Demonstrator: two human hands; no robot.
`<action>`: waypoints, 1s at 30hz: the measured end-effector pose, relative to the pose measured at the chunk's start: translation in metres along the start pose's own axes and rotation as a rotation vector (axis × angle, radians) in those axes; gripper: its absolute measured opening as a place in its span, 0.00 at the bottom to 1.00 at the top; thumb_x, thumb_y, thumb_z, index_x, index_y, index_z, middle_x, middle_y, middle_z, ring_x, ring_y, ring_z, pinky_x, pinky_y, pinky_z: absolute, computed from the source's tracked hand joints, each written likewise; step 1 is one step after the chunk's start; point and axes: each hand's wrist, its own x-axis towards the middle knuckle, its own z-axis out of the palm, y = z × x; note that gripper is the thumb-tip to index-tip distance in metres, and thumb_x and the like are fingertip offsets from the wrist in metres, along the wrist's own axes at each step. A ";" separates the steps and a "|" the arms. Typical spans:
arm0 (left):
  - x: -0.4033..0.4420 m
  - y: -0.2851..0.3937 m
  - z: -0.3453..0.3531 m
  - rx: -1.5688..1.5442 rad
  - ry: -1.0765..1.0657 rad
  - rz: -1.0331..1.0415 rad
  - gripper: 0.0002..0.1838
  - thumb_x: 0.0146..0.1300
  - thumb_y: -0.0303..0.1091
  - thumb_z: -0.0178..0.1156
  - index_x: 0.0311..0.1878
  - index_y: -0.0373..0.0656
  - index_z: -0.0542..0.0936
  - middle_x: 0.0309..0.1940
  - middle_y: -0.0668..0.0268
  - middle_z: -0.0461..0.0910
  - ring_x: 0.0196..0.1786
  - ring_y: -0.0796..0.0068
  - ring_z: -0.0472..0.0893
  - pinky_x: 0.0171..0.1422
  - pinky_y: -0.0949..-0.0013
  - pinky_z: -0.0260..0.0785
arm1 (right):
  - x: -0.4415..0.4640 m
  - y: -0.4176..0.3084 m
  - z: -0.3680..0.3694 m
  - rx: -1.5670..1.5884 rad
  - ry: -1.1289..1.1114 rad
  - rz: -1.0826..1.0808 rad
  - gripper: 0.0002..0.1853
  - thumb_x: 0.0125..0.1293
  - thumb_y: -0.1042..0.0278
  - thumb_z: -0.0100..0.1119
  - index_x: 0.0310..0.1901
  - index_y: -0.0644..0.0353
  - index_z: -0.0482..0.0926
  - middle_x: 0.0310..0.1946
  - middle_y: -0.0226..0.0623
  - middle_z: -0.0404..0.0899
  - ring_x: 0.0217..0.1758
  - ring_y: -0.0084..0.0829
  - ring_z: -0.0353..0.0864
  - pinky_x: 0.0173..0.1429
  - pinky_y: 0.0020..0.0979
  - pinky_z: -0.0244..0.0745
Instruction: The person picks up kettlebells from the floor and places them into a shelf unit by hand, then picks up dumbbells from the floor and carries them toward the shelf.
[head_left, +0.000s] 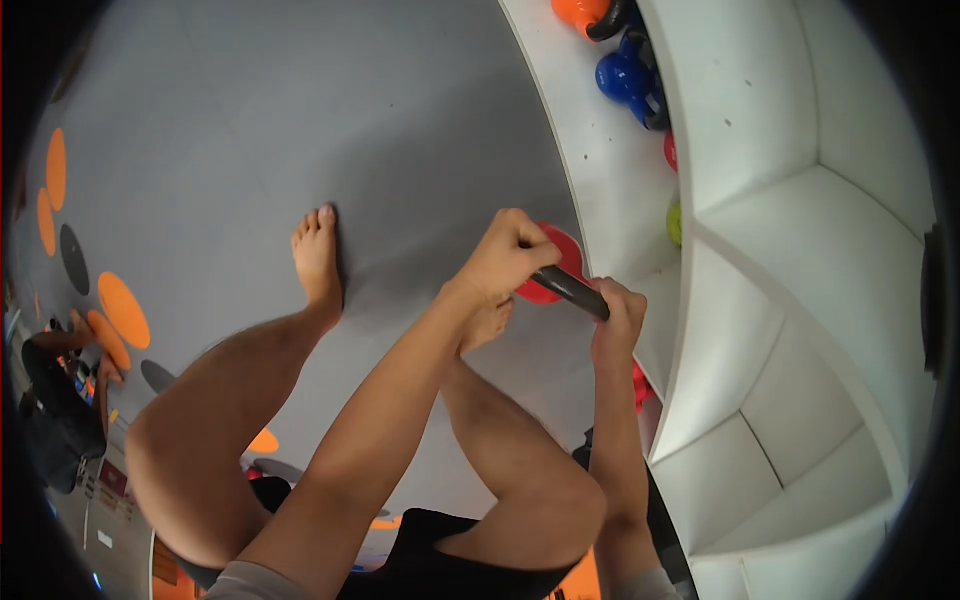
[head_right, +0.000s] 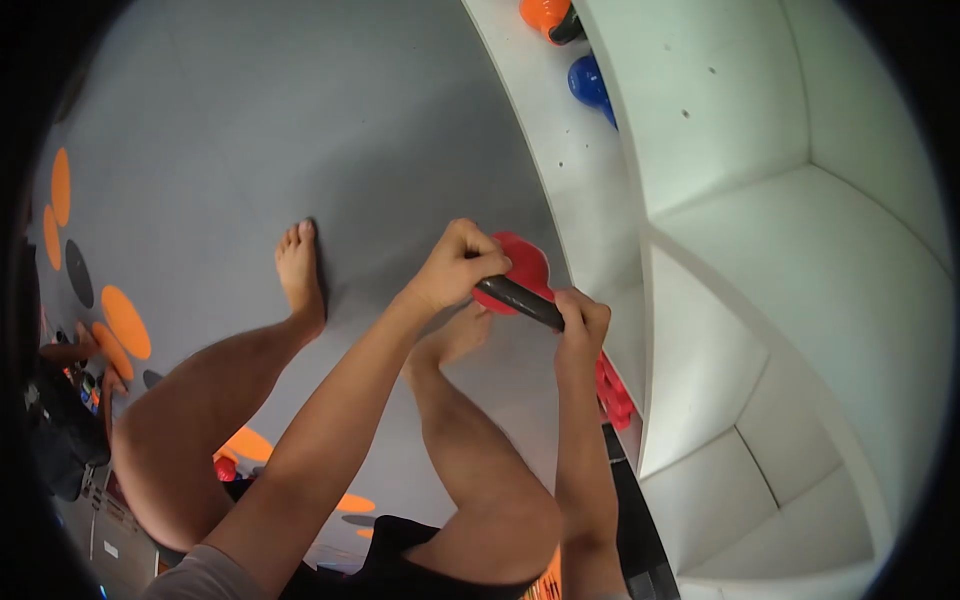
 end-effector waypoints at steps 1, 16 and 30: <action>0.017 -0.007 -0.003 0.021 -0.022 0.051 0.19 0.53 0.27 0.60 0.11 0.36 0.64 0.09 0.74 0.56 0.17 0.84 0.55 0.22 0.68 0.47 | 0.014 0.012 -0.002 0.038 0.004 -0.017 0.17 0.63 0.67 0.56 0.19 0.66 0.78 0.16 0.30 0.71 0.19 0.19 0.65 0.25 0.25 0.56; 0.200 -0.023 0.083 0.299 -0.252 0.369 0.10 0.50 0.30 0.59 0.22 0.31 0.81 0.12 0.51 0.74 0.14 0.62 0.72 0.26 0.63 0.67 | 0.153 0.100 -0.080 0.447 0.664 -0.216 0.14 0.68 0.64 0.48 0.28 0.66 0.73 0.18 0.35 0.69 0.20 0.27 0.64 0.30 0.30 0.63; 0.232 -0.017 0.135 0.530 0.037 0.794 0.13 0.59 0.35 0.57 0.24 0.37 0.83 0.25 0.49 0.81 0.33 0.49 0.82 0.43 0.53 0.74 | 0.195 0.063 -0.093 0.668 0.500 -0.352 0.17 0.72 0.55 0.45 0.50 0.60 0.70 0.41 0.35 0.67 0.44 0.29 0.67 0.48 0.32 0.66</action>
